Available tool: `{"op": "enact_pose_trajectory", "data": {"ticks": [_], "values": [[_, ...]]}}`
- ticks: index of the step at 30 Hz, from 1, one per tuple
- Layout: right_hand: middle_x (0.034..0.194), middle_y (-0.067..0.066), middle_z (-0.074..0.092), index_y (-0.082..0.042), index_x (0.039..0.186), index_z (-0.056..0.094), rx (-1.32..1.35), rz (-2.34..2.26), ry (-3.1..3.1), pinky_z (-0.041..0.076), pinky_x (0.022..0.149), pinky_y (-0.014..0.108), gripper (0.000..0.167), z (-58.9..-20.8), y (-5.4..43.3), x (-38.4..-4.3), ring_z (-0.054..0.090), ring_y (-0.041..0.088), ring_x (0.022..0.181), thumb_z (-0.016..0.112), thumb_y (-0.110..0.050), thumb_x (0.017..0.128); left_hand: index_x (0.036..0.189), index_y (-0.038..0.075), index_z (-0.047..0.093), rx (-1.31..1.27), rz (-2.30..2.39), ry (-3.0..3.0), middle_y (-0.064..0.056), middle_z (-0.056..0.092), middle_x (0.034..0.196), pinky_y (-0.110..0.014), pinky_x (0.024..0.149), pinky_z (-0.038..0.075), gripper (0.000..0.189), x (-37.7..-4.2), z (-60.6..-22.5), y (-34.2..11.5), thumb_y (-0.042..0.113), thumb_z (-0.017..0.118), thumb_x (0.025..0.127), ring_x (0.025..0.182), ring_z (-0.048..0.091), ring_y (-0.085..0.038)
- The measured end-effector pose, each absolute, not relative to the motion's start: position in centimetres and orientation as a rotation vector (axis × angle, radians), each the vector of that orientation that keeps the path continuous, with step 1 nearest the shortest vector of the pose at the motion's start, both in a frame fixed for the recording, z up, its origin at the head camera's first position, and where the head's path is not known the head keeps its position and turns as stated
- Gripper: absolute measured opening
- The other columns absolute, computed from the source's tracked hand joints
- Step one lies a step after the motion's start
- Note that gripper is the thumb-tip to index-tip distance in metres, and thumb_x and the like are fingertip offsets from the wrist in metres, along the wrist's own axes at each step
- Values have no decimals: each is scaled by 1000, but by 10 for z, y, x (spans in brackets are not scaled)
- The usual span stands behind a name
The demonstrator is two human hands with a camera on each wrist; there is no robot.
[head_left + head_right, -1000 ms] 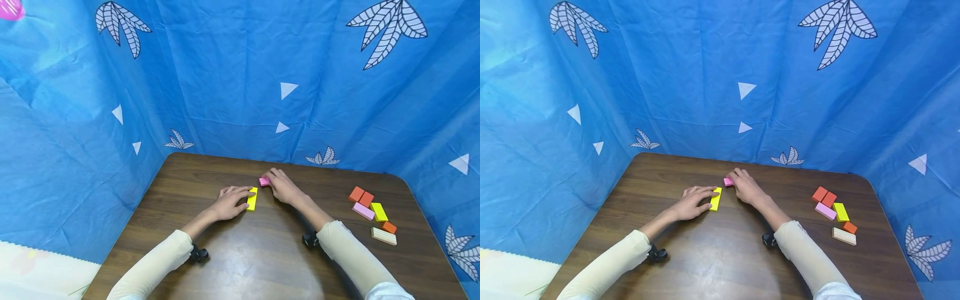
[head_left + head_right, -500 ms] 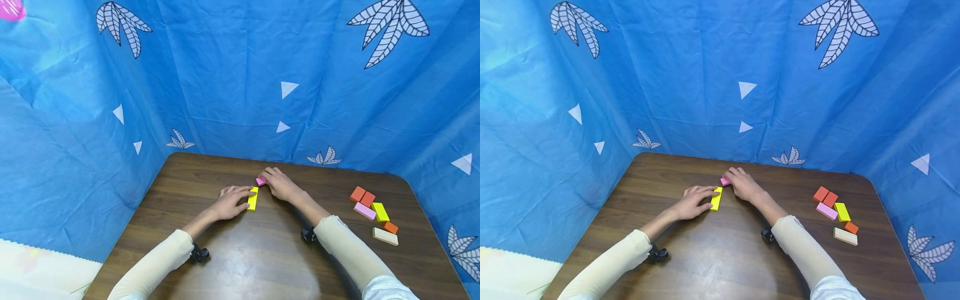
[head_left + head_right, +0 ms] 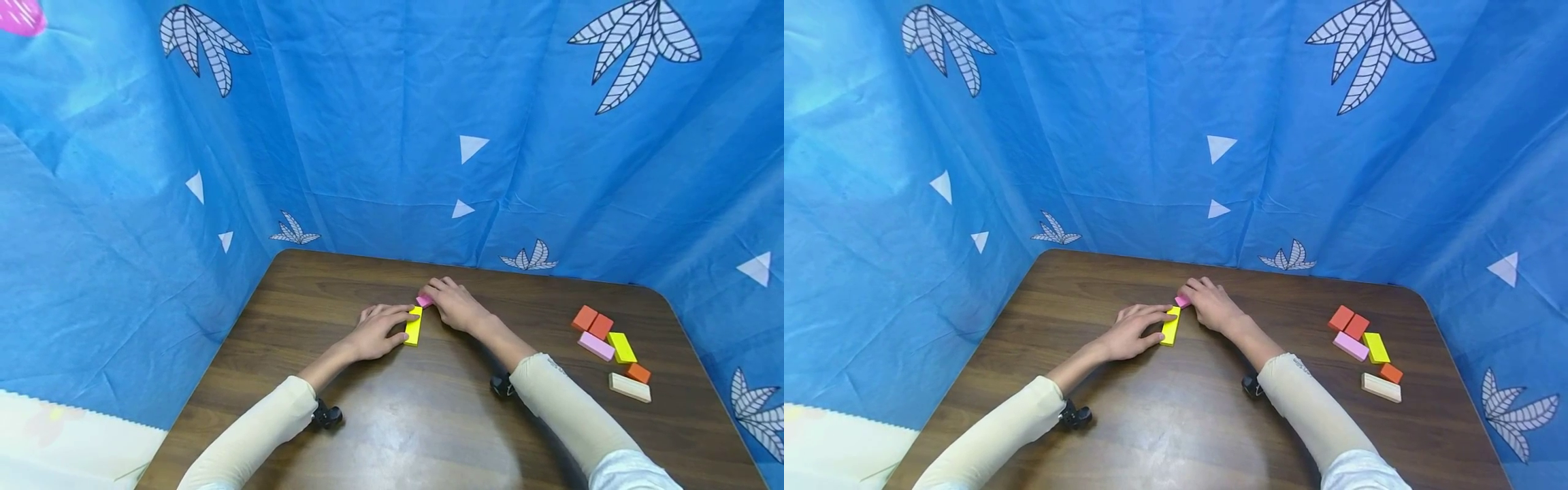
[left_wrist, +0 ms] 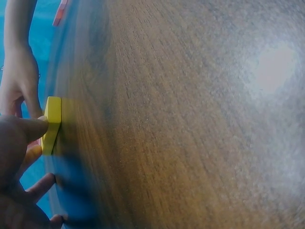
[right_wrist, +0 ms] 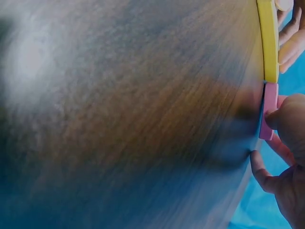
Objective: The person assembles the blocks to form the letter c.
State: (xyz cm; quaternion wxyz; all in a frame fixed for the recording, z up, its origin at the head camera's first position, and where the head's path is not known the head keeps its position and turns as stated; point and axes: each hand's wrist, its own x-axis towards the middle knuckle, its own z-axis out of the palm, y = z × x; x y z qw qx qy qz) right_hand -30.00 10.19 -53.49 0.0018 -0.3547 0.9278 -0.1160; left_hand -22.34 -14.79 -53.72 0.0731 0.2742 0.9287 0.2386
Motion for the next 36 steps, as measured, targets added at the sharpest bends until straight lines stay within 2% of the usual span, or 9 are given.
{"op": "enact_pose_trajectory", "data": {"ticks": [22, 26, 32, 36], "values": [[150, 7, 63, -21, 144, 64, -1069, -385, 2928, 52, 108, 72, 39, -541, 100, -299, 55, 34, 143, 60, -6, 108, 155, 30, 59, 812, 711, 2806, 4, 45, 173, -72, 124, 24, 46, -223, -541, -148, 32, 64, 109, 154, 45, -30], [151, 9, 61, -20, 146, 63, -1064, -459, 2949, 52, 110, 69, 41, -541, 103, -297, 54, 37, 142, 63, -7, 107, 155, 30, 59, 810, 708, 2811, 4, 45, 172, -72, 124, 24, 47, -223, -541, -147, 32, 64, 109, 154, 45, -30], [145, 14, 62, -13, 148, 62, -1065, -557, 3000, 52, 115, 55, 47, -540, 121, -289, 57, 36, 133, 70, -4, 102, 155, 29, 59, 801, 726, 2797, 3, 45, 172, -72, 125, 23, 47, -222, -539, -147, 32, 65, 109, 155, 44, -30], [144, 14, 62, -12, 148, 62, -1008, -584, 3015, 53, 114, 52, 47, -540, 138, -280, 57, 36, 131, 71, -6, 102, 156, 28, 59, 805, 744, 2788, 2, 45, 173, -74, 124, 22, 47, -222, -540, -148, 30, 65, 109, 156, 43, -31]]}}
